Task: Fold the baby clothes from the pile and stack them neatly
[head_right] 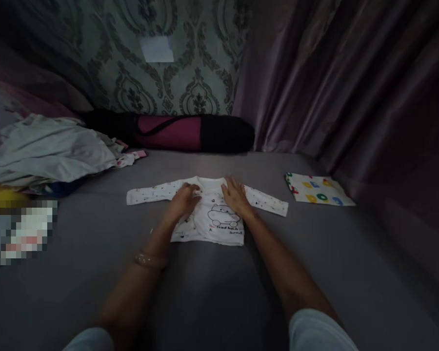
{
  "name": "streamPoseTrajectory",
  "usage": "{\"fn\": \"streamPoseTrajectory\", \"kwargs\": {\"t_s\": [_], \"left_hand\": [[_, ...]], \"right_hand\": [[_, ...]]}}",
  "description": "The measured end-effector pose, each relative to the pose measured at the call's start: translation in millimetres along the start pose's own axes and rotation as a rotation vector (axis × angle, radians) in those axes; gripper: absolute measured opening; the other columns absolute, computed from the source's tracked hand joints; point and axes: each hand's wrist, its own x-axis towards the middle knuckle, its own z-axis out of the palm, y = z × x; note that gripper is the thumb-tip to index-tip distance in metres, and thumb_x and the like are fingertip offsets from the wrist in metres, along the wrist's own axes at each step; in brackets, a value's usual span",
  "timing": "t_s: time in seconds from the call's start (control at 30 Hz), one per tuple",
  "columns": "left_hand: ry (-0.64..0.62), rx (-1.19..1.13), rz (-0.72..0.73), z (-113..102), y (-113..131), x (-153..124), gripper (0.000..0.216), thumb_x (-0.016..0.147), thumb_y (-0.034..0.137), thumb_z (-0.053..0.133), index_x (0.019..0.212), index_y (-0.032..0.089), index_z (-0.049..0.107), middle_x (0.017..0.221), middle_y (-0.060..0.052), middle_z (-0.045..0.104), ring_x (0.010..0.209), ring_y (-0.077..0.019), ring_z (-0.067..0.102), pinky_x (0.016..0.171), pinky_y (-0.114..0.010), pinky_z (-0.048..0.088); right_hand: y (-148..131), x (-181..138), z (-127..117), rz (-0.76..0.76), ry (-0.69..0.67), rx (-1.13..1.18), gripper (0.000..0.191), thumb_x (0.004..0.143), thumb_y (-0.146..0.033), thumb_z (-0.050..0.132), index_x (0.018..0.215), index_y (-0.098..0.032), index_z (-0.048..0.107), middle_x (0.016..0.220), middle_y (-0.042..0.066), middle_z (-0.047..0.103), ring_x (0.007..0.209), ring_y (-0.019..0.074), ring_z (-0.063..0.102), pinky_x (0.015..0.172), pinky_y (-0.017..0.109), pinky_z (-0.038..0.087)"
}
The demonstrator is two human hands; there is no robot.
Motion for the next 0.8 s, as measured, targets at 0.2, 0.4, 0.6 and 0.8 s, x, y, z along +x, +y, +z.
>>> {"fn": "streamPoseTrajectory", "kwargs": {"t_s": [0.2,0.4,0.6,0.8], "left_hand": [[-0.207,-0.05,0.179,-42,27,-5,0.013,0.08,0.016,0.057,0.085,0.017,0.068,0.08,-0.003,0.066,0.074,-0.0153,0.058,0.071,-0.024,0.043],[-0.536,-0.02,0.453,-43,15,-46,0.031,0.073,0.007,0.056,0.097,0.021,0.068,0.096,-0.003,0.065,0.092,-0.0166,0.059,0.083,-0.023,0.043],[-0.334,0.038,0.491,-17,-15,-74,0.026,0.09,0.022,0.045,0.109,0.02,0.063,0.107,-0.008,0.06,0.103,-0.0203,0.054,0.091,-0.031,0.043],[-0.289,0.043,0.525,-14,-13,-80,0.029,0.095,0.027,0.039,0.11,0.022,0.063,0.101,-0.007,0.058,0.099,-0.019,0.054,0.087,-0.03,0.044]], "right_hand": [[5,-66,-40,-0.19,-0.032,0.234,0.021,0.087,-0.026,0.05,0.099,-0.018,0.065,0.096,0.007,0.065,0.089,0.0177,0.059,0.081,0.029,0.045],[14,-134,-38,-0.305,-0.169,0.279,0.012,0.084,-0.027,0.057,0.091,-0.019,0.063,0.089,0.003,0.058,0.075,0.014,0.055,0.07,0.027,0.044],[19,-152,-31,-0.417,-0.078,0.193,0.014,0.09,-0.019,0.049,0.096,-0.019,0.061,0.094,0.006,0.059,0.09,0.0183,0.055,0.081,0.032,0.045],[13,-156,-33,-0.442,-0.082,0.049,0.025,0.096,-0.02,0.038,0.096,-0.02,0.062,0.094,0.007,0.058,0.092,0.0189,0.054,0.082,0.031,0.045]]}}
